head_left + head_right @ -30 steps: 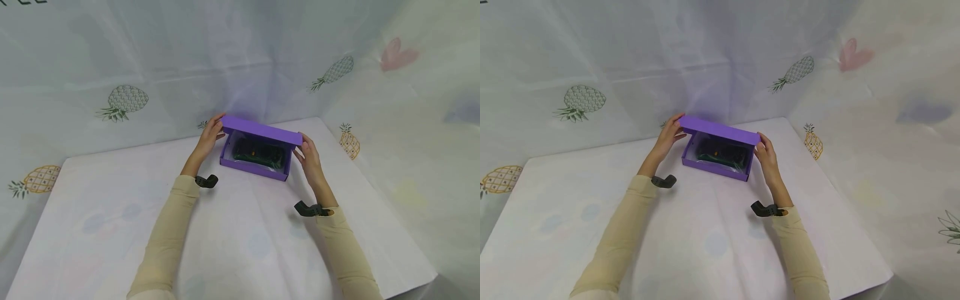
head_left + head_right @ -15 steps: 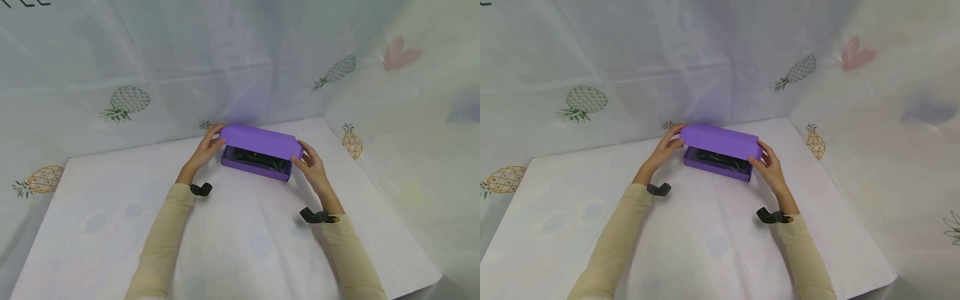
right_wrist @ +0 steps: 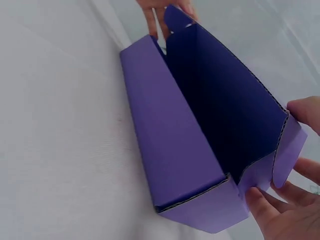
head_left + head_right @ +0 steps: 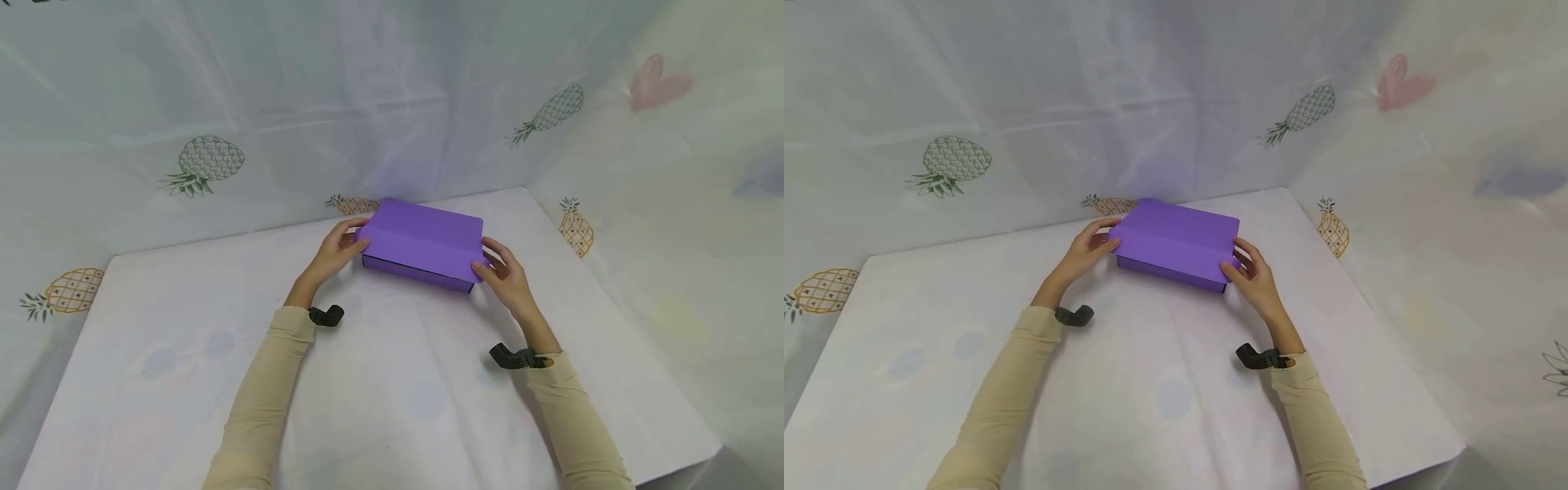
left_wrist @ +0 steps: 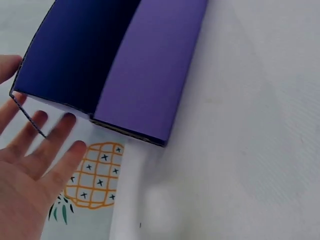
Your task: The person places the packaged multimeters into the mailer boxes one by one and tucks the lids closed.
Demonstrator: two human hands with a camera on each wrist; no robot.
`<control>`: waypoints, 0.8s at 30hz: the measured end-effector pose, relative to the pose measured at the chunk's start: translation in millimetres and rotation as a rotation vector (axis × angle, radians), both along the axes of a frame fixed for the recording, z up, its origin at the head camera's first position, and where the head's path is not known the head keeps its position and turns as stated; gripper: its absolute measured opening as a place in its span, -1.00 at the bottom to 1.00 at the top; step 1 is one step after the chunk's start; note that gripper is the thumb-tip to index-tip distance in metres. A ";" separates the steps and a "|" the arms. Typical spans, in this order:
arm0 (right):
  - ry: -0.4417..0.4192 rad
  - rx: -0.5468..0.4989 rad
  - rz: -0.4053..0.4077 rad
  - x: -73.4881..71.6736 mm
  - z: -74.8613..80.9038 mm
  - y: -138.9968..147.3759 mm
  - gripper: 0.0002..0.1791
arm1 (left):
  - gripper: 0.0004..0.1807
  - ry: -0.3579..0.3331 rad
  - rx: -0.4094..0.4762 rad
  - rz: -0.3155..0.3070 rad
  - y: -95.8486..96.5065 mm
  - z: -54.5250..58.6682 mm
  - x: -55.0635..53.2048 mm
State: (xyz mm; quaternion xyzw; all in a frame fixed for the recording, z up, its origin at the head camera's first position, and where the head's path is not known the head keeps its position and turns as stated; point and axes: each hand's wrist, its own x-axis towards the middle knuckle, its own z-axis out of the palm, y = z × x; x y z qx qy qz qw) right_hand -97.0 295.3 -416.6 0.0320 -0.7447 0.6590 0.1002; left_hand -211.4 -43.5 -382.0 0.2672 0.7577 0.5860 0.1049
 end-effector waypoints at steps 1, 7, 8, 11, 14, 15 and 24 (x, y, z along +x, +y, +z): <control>0.007 -0.007 0.000 0.1 -1.0 -0.6 -0.33 | -0.45 0.008 0.003 0.008 -0.6 -0.7 0.3; 0.024 -0.034 -0.001 3.6 -7.9 -2.9 -0.34 | -0.47 0.044 0.008 0.028 -4.7 -2.7 3.1; 0.023 -0.037 -0.008 4.5 -9.1 -3.2 -0.34 | -0.47 0.049 0.003 0.030 -5.0 -2.4 3.9; 0.022 -0.039 -0.055 7.5 -11.4 -5.6 -0.33 | -0.47 0.063 -0.014 0.037 -5.8 -1.5 6.4; 0.025 -0.083 -0.135 10.1 -13.1 -9.6 -0.29 | -0.48 0.073 -0.020 0.045 -6.2 -2.0 8.8; 0.031 -0.097 -0.160 10.9 -13.6 -11.0 -0.29 | -0.49 0.075 -0.019 0.046 -6.3 -2.5 9.6; 0.112 -0.143 -0.128 16.3 -28.3 -20.1 -0.44 | -0.49 0.061 -0.011 0.066 -8.1 -12.8 14.5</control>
